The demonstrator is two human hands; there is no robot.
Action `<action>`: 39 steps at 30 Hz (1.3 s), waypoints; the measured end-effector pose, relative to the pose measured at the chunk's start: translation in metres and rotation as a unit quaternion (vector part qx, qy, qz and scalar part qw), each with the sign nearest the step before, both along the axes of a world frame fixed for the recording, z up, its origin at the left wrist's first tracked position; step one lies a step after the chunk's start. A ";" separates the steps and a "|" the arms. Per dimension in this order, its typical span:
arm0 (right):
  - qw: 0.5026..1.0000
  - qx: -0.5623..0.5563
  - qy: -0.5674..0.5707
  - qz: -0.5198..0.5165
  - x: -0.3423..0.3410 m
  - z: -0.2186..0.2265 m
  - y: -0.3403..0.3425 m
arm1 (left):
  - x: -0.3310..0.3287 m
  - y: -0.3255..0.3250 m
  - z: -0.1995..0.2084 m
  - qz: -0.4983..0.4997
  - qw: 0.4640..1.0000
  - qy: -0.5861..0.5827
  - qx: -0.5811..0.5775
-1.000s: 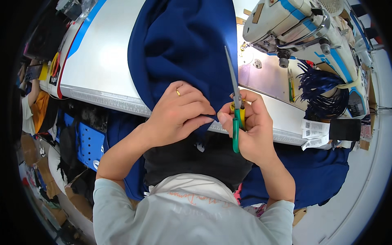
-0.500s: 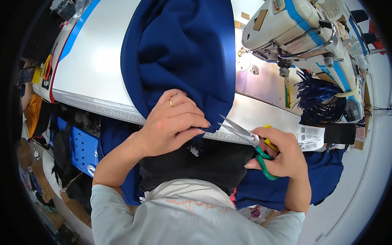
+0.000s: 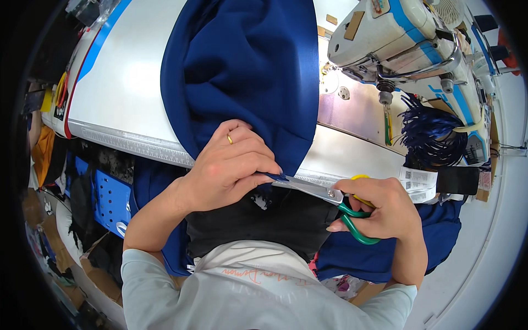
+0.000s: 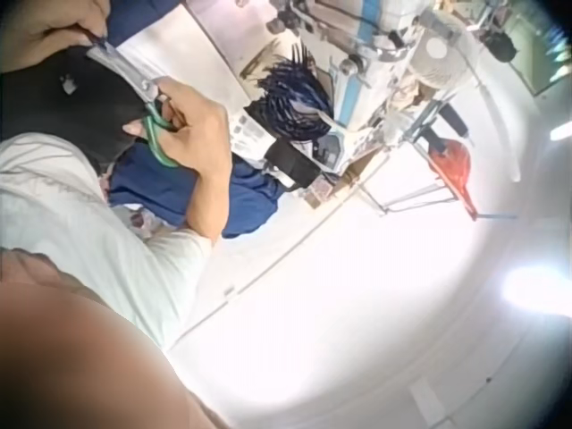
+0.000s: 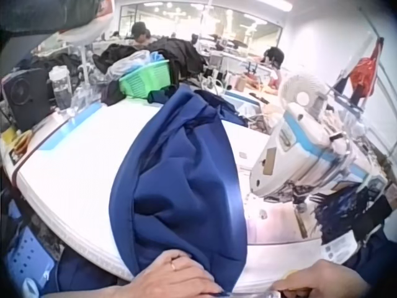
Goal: Operating an industrial sewing machine to stitch blue fabric pieces together.
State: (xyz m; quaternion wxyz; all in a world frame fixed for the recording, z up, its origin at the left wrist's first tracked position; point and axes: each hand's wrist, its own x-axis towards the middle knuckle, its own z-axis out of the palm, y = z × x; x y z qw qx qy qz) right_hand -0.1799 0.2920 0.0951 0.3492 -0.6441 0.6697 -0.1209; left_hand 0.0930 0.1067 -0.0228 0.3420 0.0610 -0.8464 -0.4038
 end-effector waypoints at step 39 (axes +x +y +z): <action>0.954 0.016 -0.014 -0.300 -0.005 -0.018 0.002 | -0.001 -0.001 0.003 0.031 0.998 -0.036 -0.047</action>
